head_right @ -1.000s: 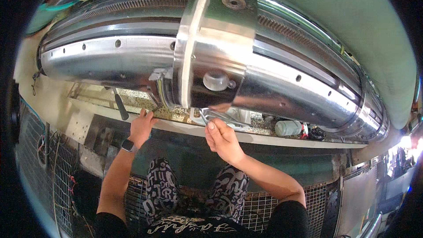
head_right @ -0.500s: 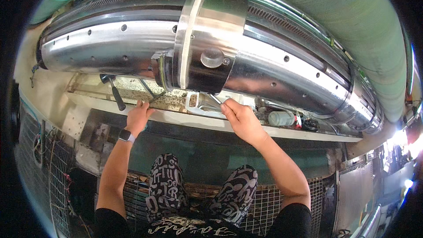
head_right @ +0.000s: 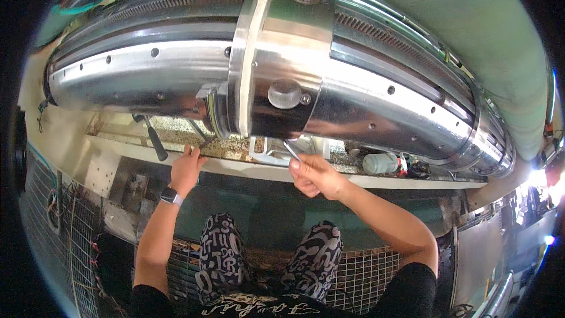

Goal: The person uses a tape measure to measure the circumference of a large cylindrical metal component on a machine. They then use a hex key to tighten bolts on the same component.

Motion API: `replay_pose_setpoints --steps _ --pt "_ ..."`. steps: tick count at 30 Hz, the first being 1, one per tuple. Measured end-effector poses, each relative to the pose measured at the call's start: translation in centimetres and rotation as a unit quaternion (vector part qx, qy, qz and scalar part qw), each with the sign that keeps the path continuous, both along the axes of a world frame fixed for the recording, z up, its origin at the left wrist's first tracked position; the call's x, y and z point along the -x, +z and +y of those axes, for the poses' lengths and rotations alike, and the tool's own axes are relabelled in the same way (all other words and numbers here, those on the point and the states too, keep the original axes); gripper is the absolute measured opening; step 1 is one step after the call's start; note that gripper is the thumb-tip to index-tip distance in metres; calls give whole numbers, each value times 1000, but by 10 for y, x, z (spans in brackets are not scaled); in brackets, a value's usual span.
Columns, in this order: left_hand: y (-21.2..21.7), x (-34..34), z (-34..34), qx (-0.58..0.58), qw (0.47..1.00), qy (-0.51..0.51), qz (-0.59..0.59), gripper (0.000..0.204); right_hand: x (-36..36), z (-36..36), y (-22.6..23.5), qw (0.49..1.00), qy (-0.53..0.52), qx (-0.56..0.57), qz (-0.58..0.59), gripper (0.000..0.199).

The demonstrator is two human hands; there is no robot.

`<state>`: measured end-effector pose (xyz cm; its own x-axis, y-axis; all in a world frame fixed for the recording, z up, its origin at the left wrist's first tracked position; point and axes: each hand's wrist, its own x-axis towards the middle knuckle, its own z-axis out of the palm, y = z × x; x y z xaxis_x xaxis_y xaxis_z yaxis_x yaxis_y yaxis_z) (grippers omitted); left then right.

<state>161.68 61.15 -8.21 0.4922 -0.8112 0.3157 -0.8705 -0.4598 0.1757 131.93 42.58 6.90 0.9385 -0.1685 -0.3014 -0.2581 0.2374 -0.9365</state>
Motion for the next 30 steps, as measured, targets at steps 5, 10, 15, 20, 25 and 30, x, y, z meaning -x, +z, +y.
replay_pose_setpoints --steps 5,10,15,20,25,30 --pt "10 5 1 -37 998 2 51 28 -4 15 -16 999 -3 -26 -41 39" --pt "8 12 -4 -20 999 4 38 27 -11 28 -29 987 -39 -107 -112 41" --pt "-3 0 2 -30 999 5 12 29 -13 29 -26 992 -59 -44 -102 36" --pt "-2 -7 2 -16 999 -3 32 30 -6 24 -26 978 -66 164 -114 28" --pt "-3 0 3 12 999 13 29 30 25 -13 -27 752 49 642 -138 17" --pt "-3 3 -3 -14 999 17 26 33 8 -101 -65 682 -28 731 8 15"
